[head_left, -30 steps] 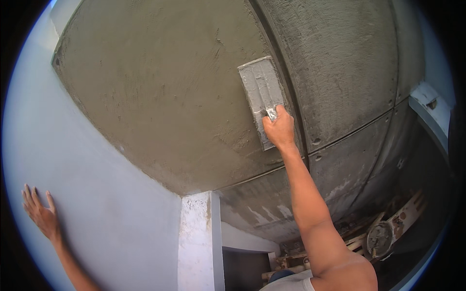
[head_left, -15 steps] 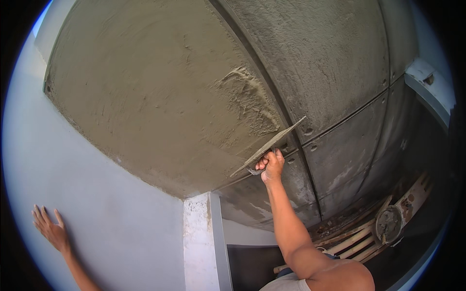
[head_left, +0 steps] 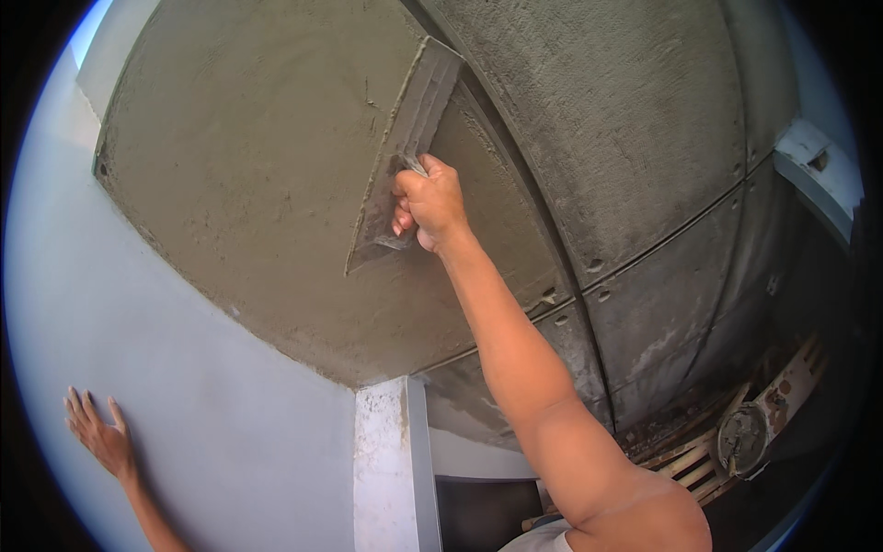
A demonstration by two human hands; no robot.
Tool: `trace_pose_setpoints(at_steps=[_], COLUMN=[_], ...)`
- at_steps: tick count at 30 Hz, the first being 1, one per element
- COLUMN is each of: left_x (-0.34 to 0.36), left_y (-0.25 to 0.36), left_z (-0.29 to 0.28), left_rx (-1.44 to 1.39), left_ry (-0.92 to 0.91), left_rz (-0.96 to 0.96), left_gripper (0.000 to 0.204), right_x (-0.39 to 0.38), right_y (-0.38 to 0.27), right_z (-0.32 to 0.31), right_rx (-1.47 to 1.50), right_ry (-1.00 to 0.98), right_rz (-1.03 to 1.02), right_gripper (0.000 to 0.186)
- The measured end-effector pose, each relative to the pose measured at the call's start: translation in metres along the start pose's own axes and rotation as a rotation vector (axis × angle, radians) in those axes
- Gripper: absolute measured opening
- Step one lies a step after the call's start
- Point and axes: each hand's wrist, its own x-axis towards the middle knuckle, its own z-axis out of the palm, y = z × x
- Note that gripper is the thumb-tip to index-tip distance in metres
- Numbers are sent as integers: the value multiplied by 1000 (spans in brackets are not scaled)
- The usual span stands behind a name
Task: The person applies and smooths wet plaster onto a curved wall using a trowel and a hawk. They repeatedly scoop plaster from a bucket, spread it across the surface, and level it with the trowel. The person also pours water from a small cup onto the wall and spreads it with the trowel.
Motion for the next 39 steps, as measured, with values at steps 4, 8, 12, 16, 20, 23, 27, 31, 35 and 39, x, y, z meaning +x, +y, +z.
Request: trace_pose_setpoints(at_steps=[4, 8, 12, 16, 20, 23, 27, 31, 35, 39], left_x=[1, 3, 8, 10, 9, 10, 12, 13, 13, 14], left_y=[3, 8, 10, 10, 8, 7, 8, 9, 6, 4], left_z=[-2, -8, -14, -16, -15, -17, -21, -24, -22, -20], left_rx=[-1, 24, 104, 189, 231, 233, 278, 254, 245, 273], left_ry=[3, -49, -136, -165, -180, -170, -194, -187, -148, -183], left_rz=[-5, -27, -37, -20, -5, 11, 17, 21, 44, 60], left_gripper=[45, 47, 49, 50, 51, 51, 53, 53, 52, 51], right_x=[13, -33, -108, -169, -186, -179, -158, -154, -150, -149], right_y=[-11, 39, 112, 164, 197, 211, 213, 198, 185, 180], right_z=[27, -40, -156, -261, -322, -337, -326, -301, -279, -273], right_rx=[34, 329, 380, 342, 329, 264, 207, 169, 198, 181], right_ry=[-157, -327, -75, 372, 461, 490, 482, 507, 578, 609], right_rz=[5, -58, -101, 74, 22, 21, -8, 21, 55, 72], right_gripper=[29, 27, 43, 42, 36, 35, 29, 20, 25, 25])
